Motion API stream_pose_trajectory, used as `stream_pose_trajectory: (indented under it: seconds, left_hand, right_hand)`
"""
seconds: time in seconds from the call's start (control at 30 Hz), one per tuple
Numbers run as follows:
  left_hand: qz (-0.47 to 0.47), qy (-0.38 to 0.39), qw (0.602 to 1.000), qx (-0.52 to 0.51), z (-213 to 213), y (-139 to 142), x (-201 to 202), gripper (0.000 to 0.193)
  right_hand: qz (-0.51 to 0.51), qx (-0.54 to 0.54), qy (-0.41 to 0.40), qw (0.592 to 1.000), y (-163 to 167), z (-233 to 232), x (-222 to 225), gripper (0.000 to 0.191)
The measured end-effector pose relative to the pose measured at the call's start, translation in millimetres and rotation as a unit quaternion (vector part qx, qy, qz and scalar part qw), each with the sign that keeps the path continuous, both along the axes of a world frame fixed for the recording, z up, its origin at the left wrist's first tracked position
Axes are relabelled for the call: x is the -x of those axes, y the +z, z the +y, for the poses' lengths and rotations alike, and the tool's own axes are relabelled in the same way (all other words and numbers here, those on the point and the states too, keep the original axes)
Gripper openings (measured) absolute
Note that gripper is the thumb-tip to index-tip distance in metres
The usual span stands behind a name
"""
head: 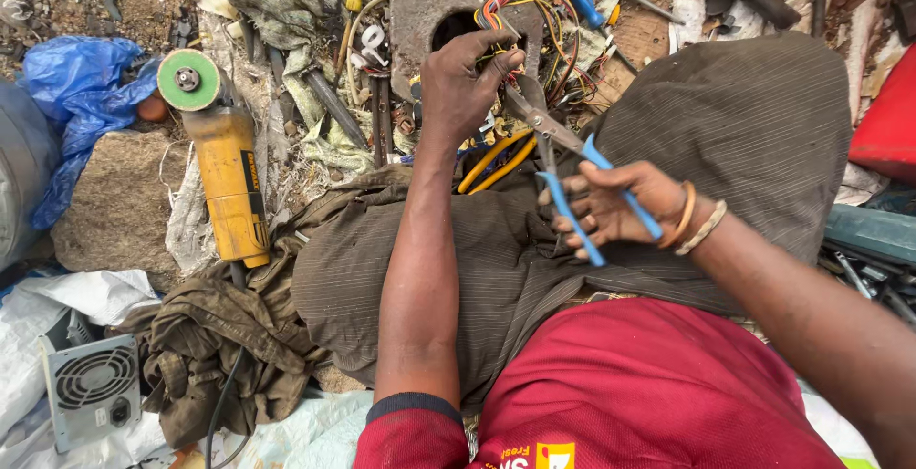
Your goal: The person disassembles a power supply unit using pliers and a hammer. They remove the metal casing, cut and pull wires, and separate internal components on the ground.
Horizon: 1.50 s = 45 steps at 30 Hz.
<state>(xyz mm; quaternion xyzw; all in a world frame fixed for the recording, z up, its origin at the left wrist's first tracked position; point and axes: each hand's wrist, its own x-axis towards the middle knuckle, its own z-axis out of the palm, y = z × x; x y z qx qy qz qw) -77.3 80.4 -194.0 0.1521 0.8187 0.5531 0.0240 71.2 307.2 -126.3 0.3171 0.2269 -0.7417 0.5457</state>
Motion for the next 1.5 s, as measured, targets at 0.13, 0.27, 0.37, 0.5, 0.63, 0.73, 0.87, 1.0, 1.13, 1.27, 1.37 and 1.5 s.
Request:
stream_pose_trajectory:
  seconds: [0.13,0.27,0.37,0.5,0.63,0.73,0.87,1.0,1.13,1.27,1.37,1.5]
  left_hand:
    - [0.021,-0.015,1.0,-0.013,-3.7,-3.2,1.0,0.03]
    - [0.015,-0.025,1.0,-0.012,-5.9,-4.6,2.2,0.032]
    - [0.033,-0.035,0.999,0.009,-5.9,-5.4,3.4,0.03]
    - [0.027,-0.033,0.999,-0.001,-5.0,-6.7,4.0,0.029]
    - [0.031,-0.024,0.999,0.004,-3.7,-6.3,3.6,0.028]
    - [0.012,-0.021,1.0,-0.003,-2.7,-3.0,4.6,0.028]
    - [-0.085,-0.013,0.996,0.01,-2.9,5.1,8.4,0.027]
    - [-0.15,-0.022,0.986,0.071,-5.3,10.7,13.2,0.029]
    - [-0.04,-0.007,0.999,0.02,-4.3,9.1,15.9,0.038]
    - [-0.078,-0.01,0.996,0.047,-1.2,5.0,15.8,0.04]
    - [-0.095,-0.007,0.994,0.05,0.4,4.1,16.3,0.038]
    - [-0.093,-0.004,0.995,0.033,-0.6,3.4,18.1,0.038]
  right_hand:
    - [0.044,0.071,0.037,0.996,-0.3,19.5,14.8,0.059]
    - [0.038,0.027,0.092,0.995,-0.5,27.7,26.1,0.058]
    - [0.033,-0.051,0.11,0.992,-2.5,26.0,23.3,0.052]
    - [0.043,-0.107,0.082,0.99,-7.2,14.8,8.3,0.043]
    - [0.064,-0.217,0.121,0.967,-6.1,2.3,5.4,0.04]
    - [0.276,-0.456,0.366,0.763,6.9,-3.8,12.1,0.044]
    - [0.403,-0.568,0.502,0.513,38.7,-2.8,16.2,0.048]
    - [0.49,-0.645,0.499,0.307,59.6,5.5,15.6,0.069]
    - [0.543,-0.682,0.433,0.23,55.8,12.8,20.0,0.078]
    - [0.53,-0.674,0.47,0.212,45.0,14.6,23.5,0.08]
    - [0.537,-0.668,0.474,0.201,39.3,12.8,23.7,0.083]
    - [0.545,-0.66,0.458,0.238,33.2,11.1,25.0,0.079]
